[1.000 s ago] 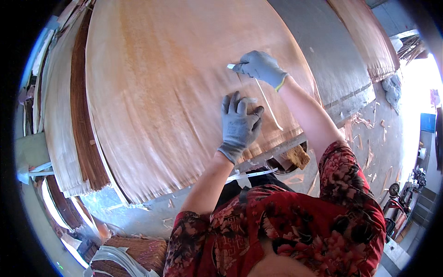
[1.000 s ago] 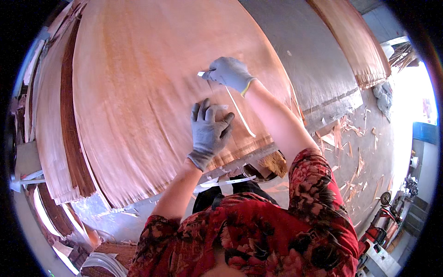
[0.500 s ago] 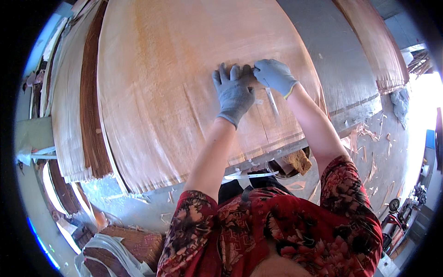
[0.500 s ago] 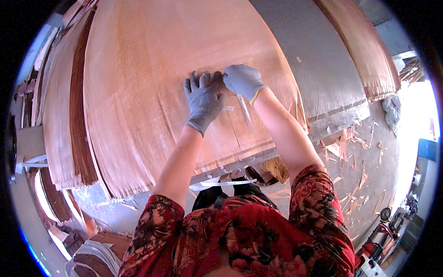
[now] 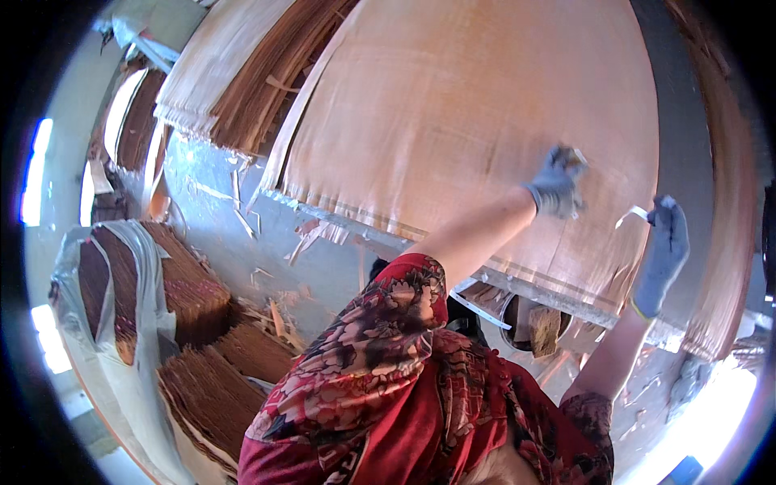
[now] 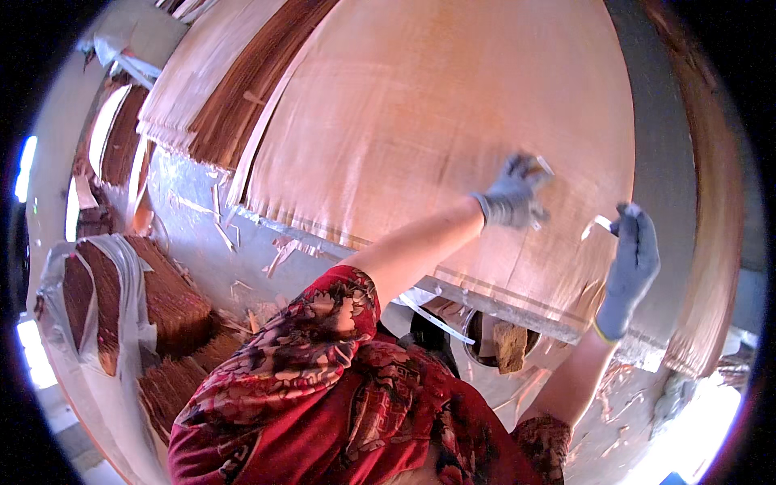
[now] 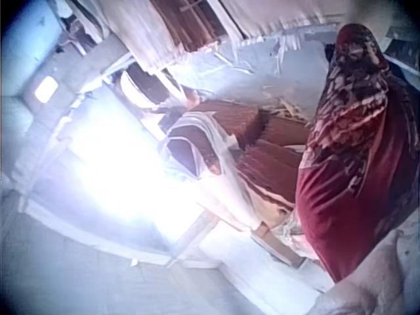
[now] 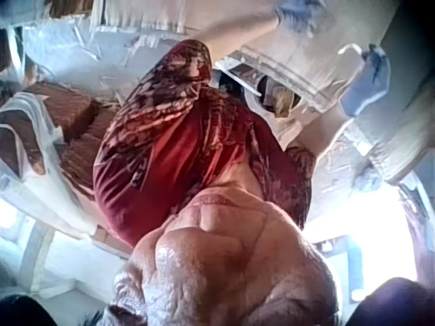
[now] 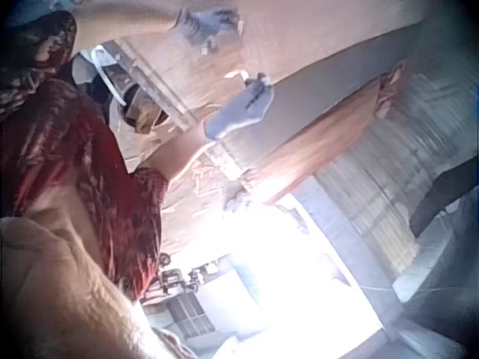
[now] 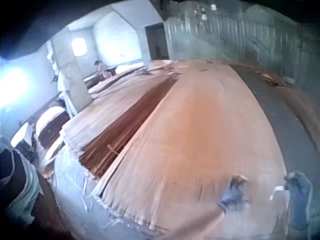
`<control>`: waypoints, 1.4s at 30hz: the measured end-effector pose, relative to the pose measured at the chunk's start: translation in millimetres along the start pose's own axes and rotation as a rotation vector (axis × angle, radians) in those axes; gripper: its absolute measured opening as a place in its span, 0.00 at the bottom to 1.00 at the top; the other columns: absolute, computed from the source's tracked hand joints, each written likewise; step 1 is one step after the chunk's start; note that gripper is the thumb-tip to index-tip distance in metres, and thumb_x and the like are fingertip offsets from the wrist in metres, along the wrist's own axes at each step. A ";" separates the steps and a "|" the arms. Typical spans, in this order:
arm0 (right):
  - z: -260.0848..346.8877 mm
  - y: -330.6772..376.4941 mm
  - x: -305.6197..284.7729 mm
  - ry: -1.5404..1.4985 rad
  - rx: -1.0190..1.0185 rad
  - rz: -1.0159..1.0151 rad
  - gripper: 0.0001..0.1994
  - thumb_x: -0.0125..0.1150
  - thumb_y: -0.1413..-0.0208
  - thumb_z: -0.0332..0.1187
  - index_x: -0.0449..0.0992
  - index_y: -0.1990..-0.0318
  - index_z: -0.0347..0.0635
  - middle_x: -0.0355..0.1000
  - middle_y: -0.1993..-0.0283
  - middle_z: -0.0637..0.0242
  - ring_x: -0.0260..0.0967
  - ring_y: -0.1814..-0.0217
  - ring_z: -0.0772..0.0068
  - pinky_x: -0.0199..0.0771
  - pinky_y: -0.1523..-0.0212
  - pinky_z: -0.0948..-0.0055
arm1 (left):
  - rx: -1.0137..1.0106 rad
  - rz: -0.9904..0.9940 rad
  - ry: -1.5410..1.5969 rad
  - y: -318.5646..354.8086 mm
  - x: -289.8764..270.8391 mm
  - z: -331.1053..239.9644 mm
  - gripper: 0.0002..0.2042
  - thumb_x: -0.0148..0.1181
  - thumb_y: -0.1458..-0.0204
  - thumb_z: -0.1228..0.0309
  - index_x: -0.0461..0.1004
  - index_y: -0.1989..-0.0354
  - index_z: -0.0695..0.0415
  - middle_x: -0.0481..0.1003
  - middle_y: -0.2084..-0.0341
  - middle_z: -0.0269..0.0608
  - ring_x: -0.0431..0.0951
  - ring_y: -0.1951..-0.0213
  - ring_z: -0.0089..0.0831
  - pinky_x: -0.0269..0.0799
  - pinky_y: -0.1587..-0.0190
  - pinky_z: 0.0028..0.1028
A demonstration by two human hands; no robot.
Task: The person uses a utility knife and a metal ruler to cut a large sheet of wood veneer on a workbench. They measure and mark the veneer, then cut along the lines to separate a section. Finally, they lift the cut piece and place it on a stack of other veneer sheets.
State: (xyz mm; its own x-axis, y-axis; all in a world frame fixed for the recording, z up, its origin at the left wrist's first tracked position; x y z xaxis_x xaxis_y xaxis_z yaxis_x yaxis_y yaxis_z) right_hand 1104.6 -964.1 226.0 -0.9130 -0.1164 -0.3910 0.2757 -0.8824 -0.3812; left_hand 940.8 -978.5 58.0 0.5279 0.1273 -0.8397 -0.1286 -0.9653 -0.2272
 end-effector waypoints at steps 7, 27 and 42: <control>29.5 59.5 101.2 -0.126 0.261 0.436 0.08 0.52 0.41 0.30 0.72 0.68 0.33 0.72 0.71 0.64 0.70 0.67 0.77 0.70 0.65 0.77 | 0.083 0.103 0.523 130.1 -114.1 13.9 0.17 0.52 0.54 0.68 0.74 0.54 0.56 0.76 0.61 0.48 0.76 0.60 0.43 0.71 0.55 0.36; 106.3 -24.1 630.6 0.459 0.215 1.019 0.24 0.55 0.51 0.58 0.76 0.78 0.45 0.72 0.81 0.70 0.70 0.77 0.74 0.69 0.70 0.71 | -0.499 -0.374 -0.011 317.3 -309.0 319.4 0.29 0.51 0.56 0.77 0.57 0.40 0.63 0.60 0.42 0.57 0.56 0.39 0.54 0.49 0.38 0.48; 103.8 -41.3 653.6 0.765 0.108 1.163 0.22 0.56 0.55 0.58 0.80 0.73 0.48 0.76 0.74 0.67 0.75 0.66 0.63 0.72 0.61 0.66 | -0.441 -0.498 0.073 269.3 -308.7 364.6 0.38 0.51 0.60 0.82 0.40 0.38 0.74 0.58 0.41 0.58 0.50 0.40 0.68 0.50 0.39 0.49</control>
Point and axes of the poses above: each hand's wrist, its own y-axis away from the middle knuckle, its own x-axis out of the palm, z = x × y, the point moved 7 cm from there along -y, towards the middle knuckle
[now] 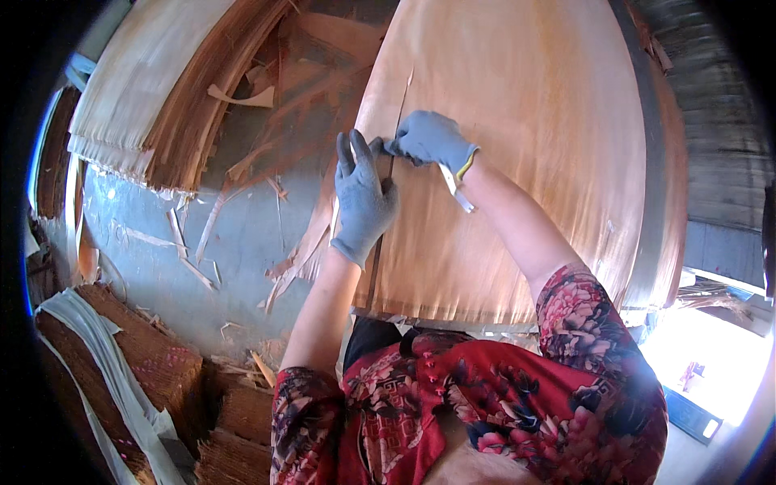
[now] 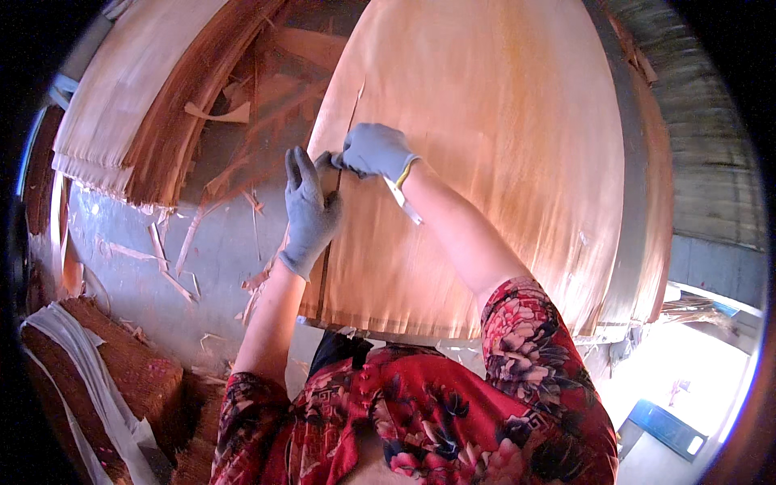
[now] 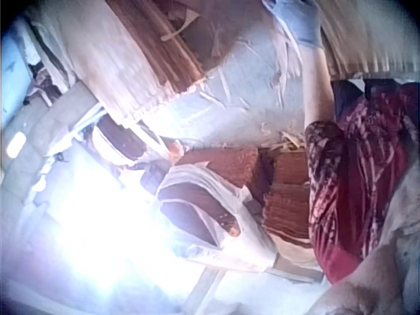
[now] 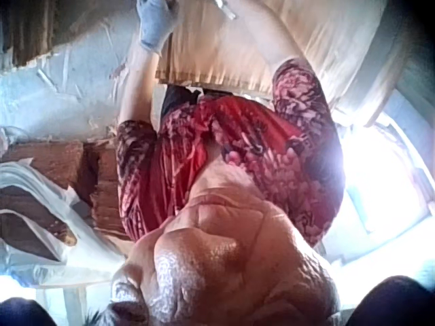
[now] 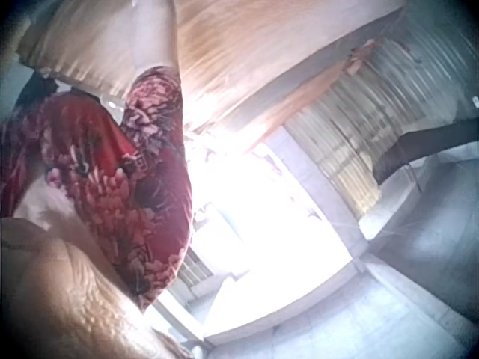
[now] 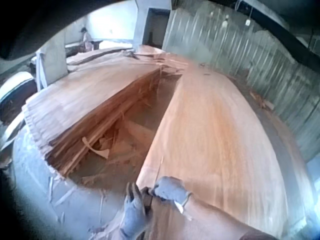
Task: The person uses a utility knife and a metal ruler to cut a large sheet of wood veneer on a workbench. They measure and mark the veneer, then cut along the lines to separate a section. Finally, they lift the cut piece and place it on a stack of other veneer sheets.
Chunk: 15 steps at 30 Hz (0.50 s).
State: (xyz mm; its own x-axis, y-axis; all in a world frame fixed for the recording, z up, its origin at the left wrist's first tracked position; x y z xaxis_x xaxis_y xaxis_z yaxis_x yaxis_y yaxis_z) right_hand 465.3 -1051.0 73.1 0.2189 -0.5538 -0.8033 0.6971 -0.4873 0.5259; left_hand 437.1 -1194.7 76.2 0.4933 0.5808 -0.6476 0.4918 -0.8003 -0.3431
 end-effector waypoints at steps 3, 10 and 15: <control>-9.0 -3.0 7.6 -0.127 0.032 0.100 0.20 0.57 0.55 0.57 0.80 0.75 0.50 0.75 0.76 0.70 0.74 0.69 0.67 0.71 0.65 0.68 | -0.015 -0.032 0.060 -0.6 -2.1 2.8 0.38 0.52 0.59 0.82 0.41 0.39 0.75 0.55 0.40 0.64 0.49 0.39 0.68 0.51 0.39 0.46; -5.5 -7.3 10.8 -0.289 -0.033 0.162 0.17 0.62 0.53 0.45 0.75 0.78 0.38 0.69 0.84 0.64 0.66 0.83 0.73 0.67 0.76 0.73 | -0.066 -0.048 0.035 0.9 -5.9 1.5 0.37 0.53 0.59 0.81 0.42 0.39 0.73 0.59 0.45 0.65 0.48 0.38 0.65 0.51 0.39 0.47; 2.9 -0.2 -0.3 0.017 -0.007 0.098 0.22 0.58 0.52 0.53 0.76 0.79 0.40 0.71 0.81 0.62 0.71 0.77 0.67 0.71 0.70 0.67 | -0.100 -0.017 -0.018 2.0 -5.8 -10.1 0.37 0.54 0.60 0.79 0.46 0.38 0.70 0.62 0.45 0.60 0.49 0.37 0.63 0.52 0.40 0.48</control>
Point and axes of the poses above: each hand's wrist, its own y-axis away from the middle knuckle, its own x-axis out of the palm, z = x × y, the point moved 7 cm from there along -y, towards the middle knuckle
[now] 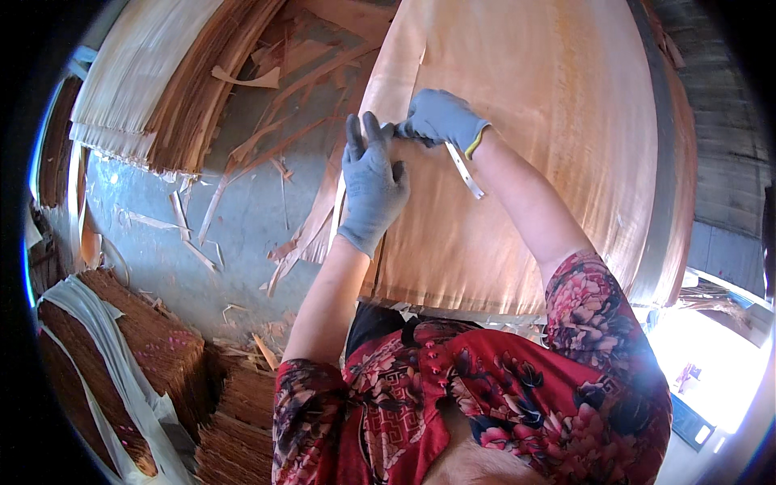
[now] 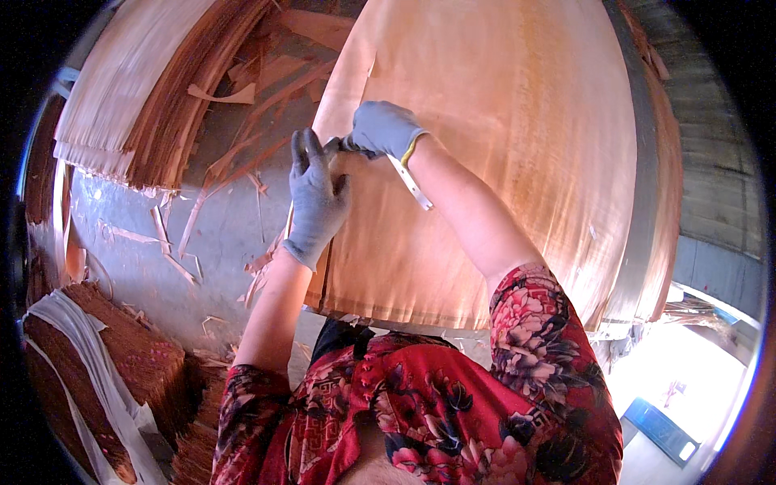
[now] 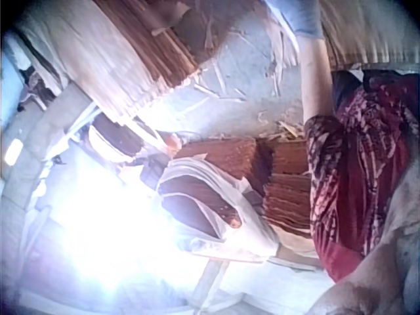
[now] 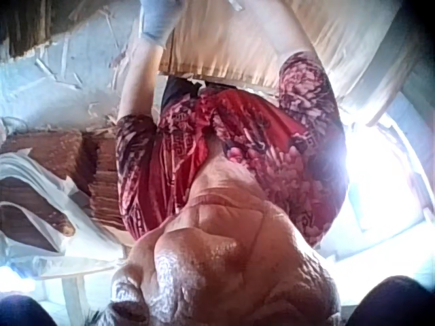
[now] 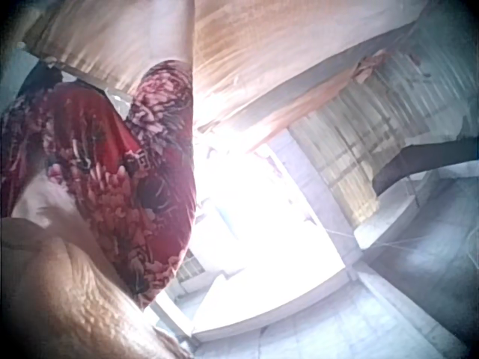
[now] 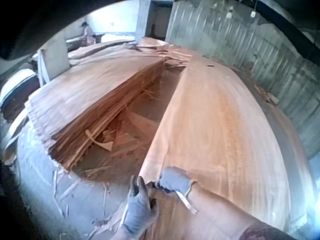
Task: The person uses a utility knife and a metal ruler to cut a large sheet of wood veneer on a workbench. They measure and mark the veneer, then cut along the lines to separate a section. Finally, they lift the cut piece and place it on a stack of other veneer sheets.
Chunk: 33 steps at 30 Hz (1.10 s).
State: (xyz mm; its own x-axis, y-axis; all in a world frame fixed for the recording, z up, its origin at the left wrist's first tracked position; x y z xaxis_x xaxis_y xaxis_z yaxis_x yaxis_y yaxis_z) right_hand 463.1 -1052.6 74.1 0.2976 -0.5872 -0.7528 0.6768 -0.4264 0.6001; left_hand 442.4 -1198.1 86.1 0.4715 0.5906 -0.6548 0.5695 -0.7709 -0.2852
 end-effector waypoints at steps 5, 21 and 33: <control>2.9 20.9 -12.1 0.232 0.060 -0.058 0.23 0.55 0.53 0.58 0.79 0.75 0.45 0.75 0.78 0.67 0.75 0.64 0.66 0.73 0.62 0.65 | 0.034 0.049 -0.139 1.3 3.8 -5.0 0.35 0.56 0.60 0.76 0.53 0.39 0.64 0.61 0.45 0.56 0.51 0.38 0.62 0.48 0.39 0.52; -14.3 125.3 78.2 -0.577 -0.108 -0.053 0.10 0.53 0.45 0.33 0.75 0.70 0.35 0.70 0.76 0.68 0.67 0.77 0.80 0.67 0.75 0.78 | 0.143 0.199 -0.151 16.5 10.5 15.4 0.23 0.54 0.57 0.71 0.70 0.47 0.47 0.62 0.43 0.44 0.51 0.37 0.57 0.46 0.38 0.46; 74.0 160.4 129.9 -0.244 -0.515 -0.083 0.14 0.54 0.46 0.43 0.78 0.71 0.42 0.71 0.80 0.59 0.71 0.75 0.60 0.68 0.72 0.65 | -0.208 -0.236 -0.042 216.2 -106.8 6.9 0.39 0.52 0.52 0.80 0.36 0.34 0.68 0.61 0.42 0.57 0.42 0.33 0.55 0.37 0.34 0.42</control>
Point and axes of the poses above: each hand's wrist, its own y-axis away from the middle knuckle, its own x-axis out of the palm, z = x × y, the point moved 7 cm from there along -y, towards the middle knuckle
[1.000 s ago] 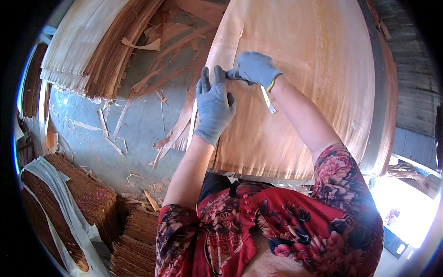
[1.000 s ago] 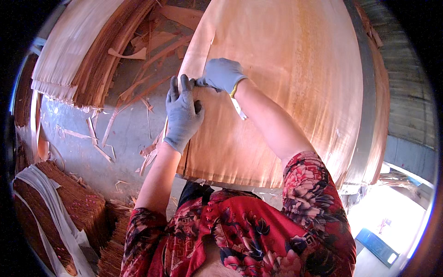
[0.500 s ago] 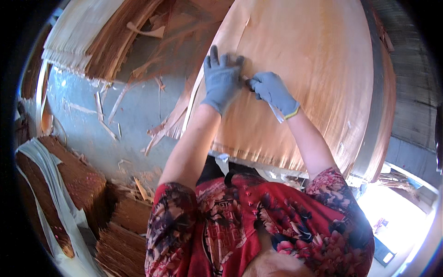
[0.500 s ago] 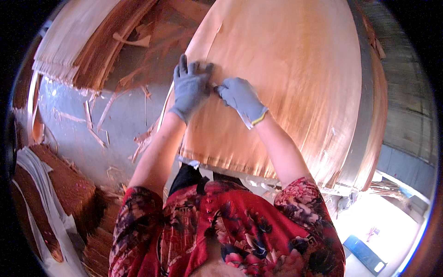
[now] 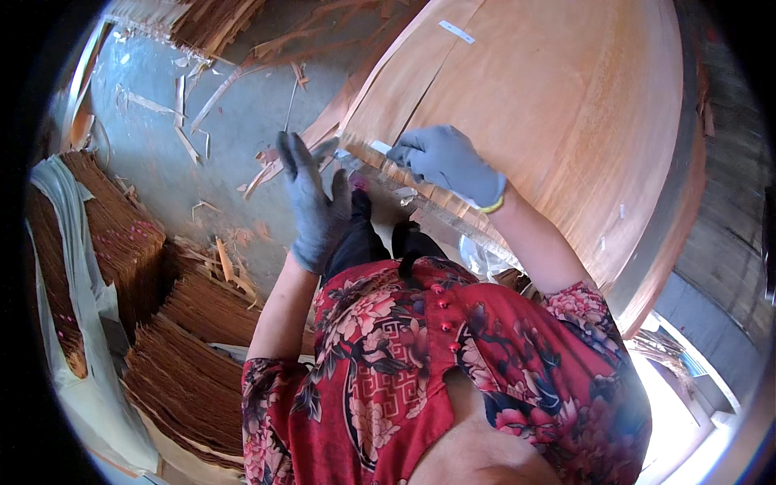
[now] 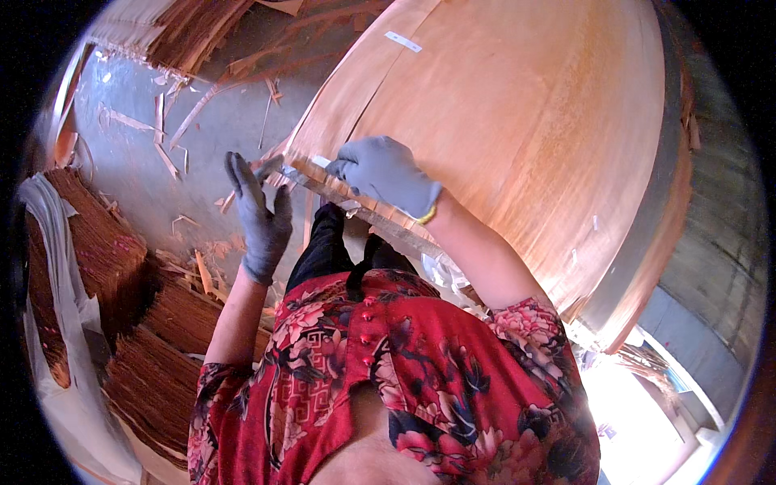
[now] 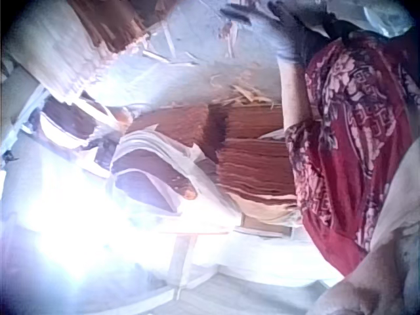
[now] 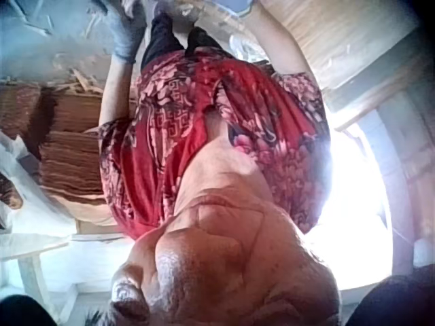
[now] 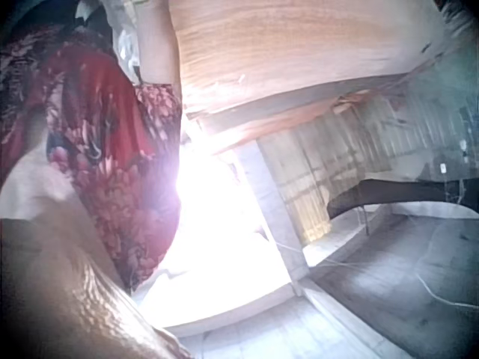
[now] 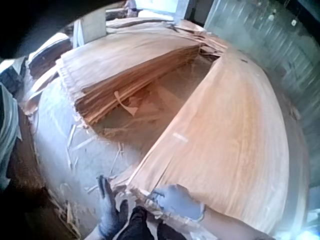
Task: The person uses a utility knife and a metal ruler to cut a large sheet of wood veneer on a workbench. They measure and mark the veneer, then cut along the lines to separate a section. Finally, they lift the cut piece and place it on a stack of other veneer sheets.
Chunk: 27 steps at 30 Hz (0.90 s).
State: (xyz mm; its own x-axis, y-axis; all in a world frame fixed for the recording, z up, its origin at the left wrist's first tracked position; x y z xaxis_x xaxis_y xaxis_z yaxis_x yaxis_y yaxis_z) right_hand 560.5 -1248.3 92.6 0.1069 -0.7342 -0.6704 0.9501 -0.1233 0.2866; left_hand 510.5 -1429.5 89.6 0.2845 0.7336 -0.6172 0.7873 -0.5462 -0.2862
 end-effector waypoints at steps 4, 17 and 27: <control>5.6 -13.1 7.6 0.269 0.144 0.076 0.17 0.54 0.49 0.48 0.78 0.75 0.44 0.73 0.78 0.59 0.72 0.73 0.56 0.69 0.71 0.62 | 0.180 0.086 -0.041 5.5 14.6 -28.3 0.39 0.53 0.53 0.77 0.36 0.35 0.67 0.65 0.44 0.51 0.42 0.34 0.57 0.35 0.34 0.46; -6.4 -2.4 5.8 0.038 0.224 0.142 0.19 0.56 0.51 0.47 0.77 0.79 0.39 0.70 0.85 0.62 0.69 0.81 0.69 0.67 0.73 0.70 | 0.174 0.121 -0.130 4.4 30.3 -31.8 0.31 0.53 0.53 0.74 0.52 0.39 0.69 0.58 0.42 0.61 0.55 0.40 0.57 0.48 0.38 0.46; -7.6 -3.3 1.2 0.412 0.217 0.146 0.18 0.56 0.52 0.50 0.79 0.77 0.44 0.74 0.75 0.56 0.73 0.69 0.54 0.72 0.68 0.61 | 0.216 0.217 -0.204 0.0 30.7 -32.6 0.30 0.52 0.54 0.77 0.55 0.39 0.65 0.56 0.41 0.61 0.55 0.40 0.58 0.48 0.38 0.45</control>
State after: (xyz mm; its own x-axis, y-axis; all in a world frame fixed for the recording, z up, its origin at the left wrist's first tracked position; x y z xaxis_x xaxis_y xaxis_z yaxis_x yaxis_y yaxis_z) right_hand 559.8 -1243.6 85.6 0.3837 -0.4339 -0.8151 0.8382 -0.2068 0.5047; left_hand 537.1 -1393.8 94.6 0.3001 0.5074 -0.8078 0.5804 -0.7692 -0.2675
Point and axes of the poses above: each hand's wrist, its own y-axis away from the middle knuckle, its own x-axis out of the palm, z = x × y, the point moved 7 cm from there along -y, towards the middle knuckle
